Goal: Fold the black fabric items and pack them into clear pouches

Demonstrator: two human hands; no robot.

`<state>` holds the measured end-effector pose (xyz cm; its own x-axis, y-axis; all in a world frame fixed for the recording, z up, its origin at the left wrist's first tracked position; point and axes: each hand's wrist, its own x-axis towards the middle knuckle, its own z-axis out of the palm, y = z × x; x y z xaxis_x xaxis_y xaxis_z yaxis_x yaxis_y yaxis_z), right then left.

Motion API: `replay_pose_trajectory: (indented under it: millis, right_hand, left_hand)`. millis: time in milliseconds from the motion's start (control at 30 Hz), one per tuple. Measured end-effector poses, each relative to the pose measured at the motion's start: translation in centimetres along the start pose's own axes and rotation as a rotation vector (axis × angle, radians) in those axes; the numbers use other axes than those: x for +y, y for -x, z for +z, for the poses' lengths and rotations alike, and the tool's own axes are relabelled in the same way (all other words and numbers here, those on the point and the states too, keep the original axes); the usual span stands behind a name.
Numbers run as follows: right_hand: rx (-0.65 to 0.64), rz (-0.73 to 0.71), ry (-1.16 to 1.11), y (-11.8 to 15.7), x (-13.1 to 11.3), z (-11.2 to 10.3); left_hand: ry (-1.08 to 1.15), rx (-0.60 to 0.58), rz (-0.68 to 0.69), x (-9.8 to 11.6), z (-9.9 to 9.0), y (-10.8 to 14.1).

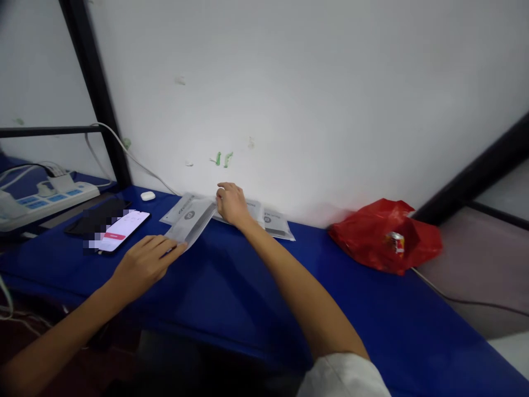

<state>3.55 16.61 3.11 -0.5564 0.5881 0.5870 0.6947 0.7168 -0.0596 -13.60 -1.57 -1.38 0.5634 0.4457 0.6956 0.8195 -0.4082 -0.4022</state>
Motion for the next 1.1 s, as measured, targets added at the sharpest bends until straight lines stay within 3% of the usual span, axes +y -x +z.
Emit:
replay_pose_trajectory:
  millis: [233,433,633,733,800,867,967,1033,1100]
  right_hand:
    - [0.011,-0.072,0.116,-6.0,1.3,5.7]
    - [-0.017,-0.053,0.259,-6.3,2.5,8.1]
    - [0.055,-0.053,0.225,-2.5,3.8,5.9]
    - [0.065,-0.059,0.224,0.5,4.7,4.2]
    - [0.074,-0.062,0.217,2.5,5.2,3.3]
    - [0.087,-0.057,0.200,4.4,5.7,2.6]
    - [0.087,-0.039,0.179,6.9,6.0,1.7]
    - [0.076,-0.022,0.173,8.3,6.1,1.1]
    - [0.068,-0.017,0.165,9.5,6.3,0.6]
  left_hand:
    - [-0.107,-0.222,-0.081,-4.9,4.0,-1.1]
    - [-0.051,-0.443,-0.064,-5.7,7.6,-2.3]
    - [0.077,-0.591,-0.121,-5.3,8.9,-3.6]
    - [0.236,-0.575,-0.205,-5.7,9.0,-4.1]
    - [0.274,-0.476,-0.349,-6.2,9.4,-4.4]
    - [0.212,-0.400,-0.586,-6.8,10.3,-4.7]
    - [0.186,-0.482,-0.904,-7.6,12.0,-4.8]
    - [0.221,-0.533,-0.973,-8.0,13.0,-4.8]
    - [0.232,-0.523,-0.939,-8.2,13.8,-4.7]
